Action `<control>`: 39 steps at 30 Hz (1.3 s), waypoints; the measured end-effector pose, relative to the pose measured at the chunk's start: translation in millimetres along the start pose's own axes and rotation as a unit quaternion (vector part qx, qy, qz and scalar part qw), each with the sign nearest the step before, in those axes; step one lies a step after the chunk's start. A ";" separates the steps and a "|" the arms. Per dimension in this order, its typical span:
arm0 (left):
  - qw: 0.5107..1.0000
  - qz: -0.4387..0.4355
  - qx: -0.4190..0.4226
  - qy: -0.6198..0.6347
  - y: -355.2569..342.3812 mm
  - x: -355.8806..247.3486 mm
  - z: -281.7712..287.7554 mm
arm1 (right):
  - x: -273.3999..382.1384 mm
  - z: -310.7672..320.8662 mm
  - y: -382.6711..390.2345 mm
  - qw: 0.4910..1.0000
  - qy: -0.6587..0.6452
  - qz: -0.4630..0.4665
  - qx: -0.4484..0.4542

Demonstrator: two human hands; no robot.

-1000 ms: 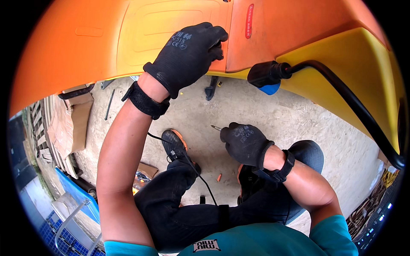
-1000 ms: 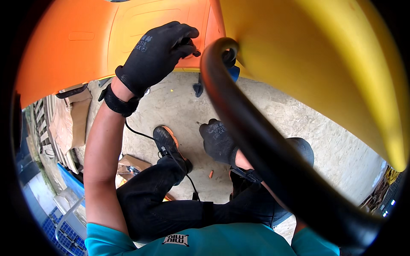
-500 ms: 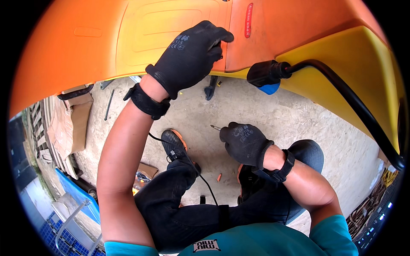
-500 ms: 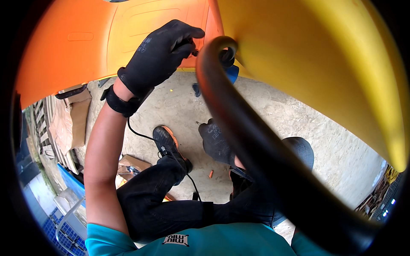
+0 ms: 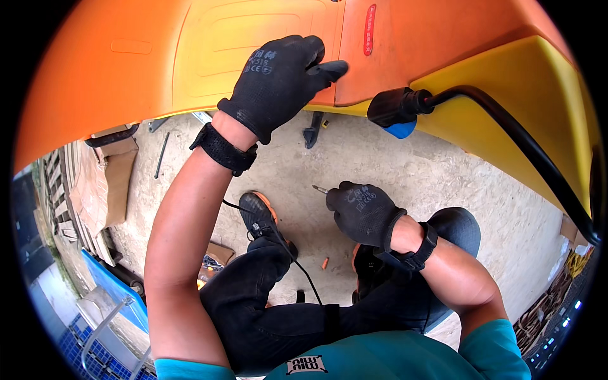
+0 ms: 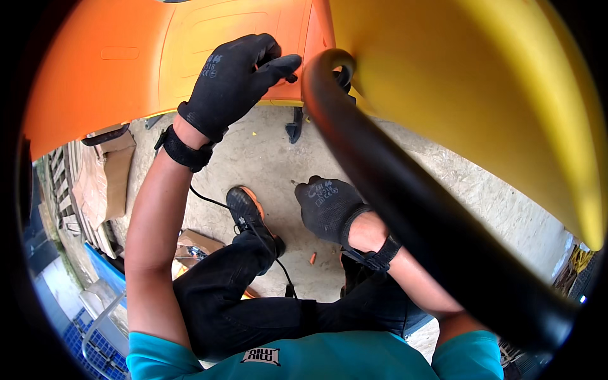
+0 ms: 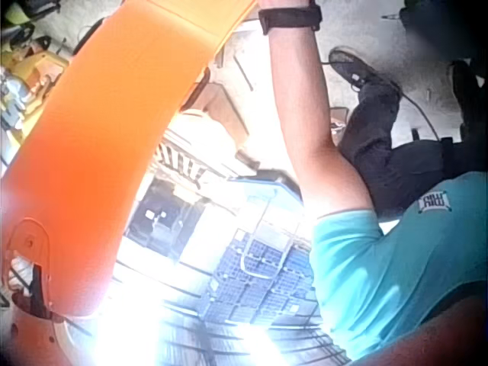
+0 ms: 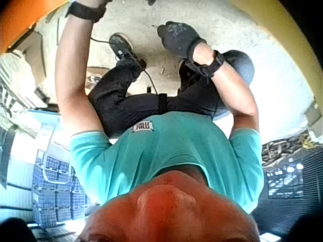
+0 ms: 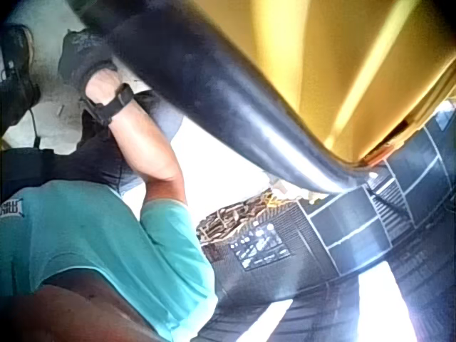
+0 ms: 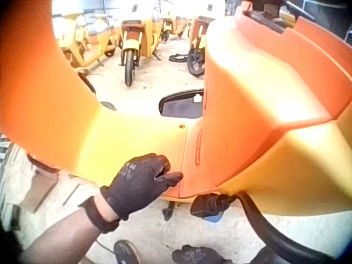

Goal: The person holds a connector and uses a screwdriver to tighten a screw on the frame of an orange and yellow scooter.

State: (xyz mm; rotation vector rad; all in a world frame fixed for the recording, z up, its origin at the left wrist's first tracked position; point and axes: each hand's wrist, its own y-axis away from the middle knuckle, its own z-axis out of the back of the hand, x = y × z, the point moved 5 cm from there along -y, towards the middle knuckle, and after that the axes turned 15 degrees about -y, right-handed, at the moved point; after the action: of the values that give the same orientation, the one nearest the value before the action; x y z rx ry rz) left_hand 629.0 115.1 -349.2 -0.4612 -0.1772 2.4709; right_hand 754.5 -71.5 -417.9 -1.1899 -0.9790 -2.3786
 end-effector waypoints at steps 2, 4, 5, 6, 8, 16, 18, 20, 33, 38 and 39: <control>0.999 0.003 -0.041 0.026 4.2 -0.2 1.1 | 1.1 0.0 -0.5 1.000 0.006 -0.008 0.007; 0.997 -0.001 -0.012 0.081 3.9 1.4 0.1 | 2.9 1.5 -0.4 1.000 0.006 -0.013 0.007; 0.994 -0.004 0.002 0.108 3.7 2.2 -0.7 | 3.5 2.0 -0.3 1.000 0.006 -0.016 0.007; 0.993 -0.015 0.006 0.116 2.9 1.8 -0.4 | 4.2 2.4 -0.3 1.000 0.004 -0.016 0.008; 0.991 -0.037 0.012 0.130 1.3 1.0 0.1 | 5.3 2.9 -0.5 1.000 0.001 -0.016 0.008; 0.999 0.019 0.050 0.001 0.1 -2.5 4.7 | 2.1 0.9 0.5 1.000 0.005 -0.018 0.006; 0.997 0.047 0.061 -0.016 0.1 -2.1 5.2 | 1.5 0.2 0.1 1.000 0.007 -0.014 0.003; 0.999 0.044 0.023 -0.002 1.8 -1.3 3.0 | 2.1 0.7 0.5 1.000 0.012 -0.011 0.000; 0.994 -0.010 0.005 0.109 1.6 -4.1 1.3 | -7.1 -3.9 1.1 1.000 -0.001 0.001 0.000; 0.995 -0.067 0.014 0.069 1.1 -3.4 2.7 | 6.3 4.9 2.8 1.000 0.000 0.027 -0.002; 0.996 -0.059 0.007 0.062 1.2 -3.3 4.1 | 2.4 2.0 2.6 1.000 0.007 0.009 0.000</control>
State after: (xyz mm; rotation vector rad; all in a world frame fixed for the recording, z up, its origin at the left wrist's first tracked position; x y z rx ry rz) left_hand 629.3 112.1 -344.7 -0.5783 -0.1329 2.3184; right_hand 755.6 -71.9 -414.0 -1.1744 -0.9614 -2.3700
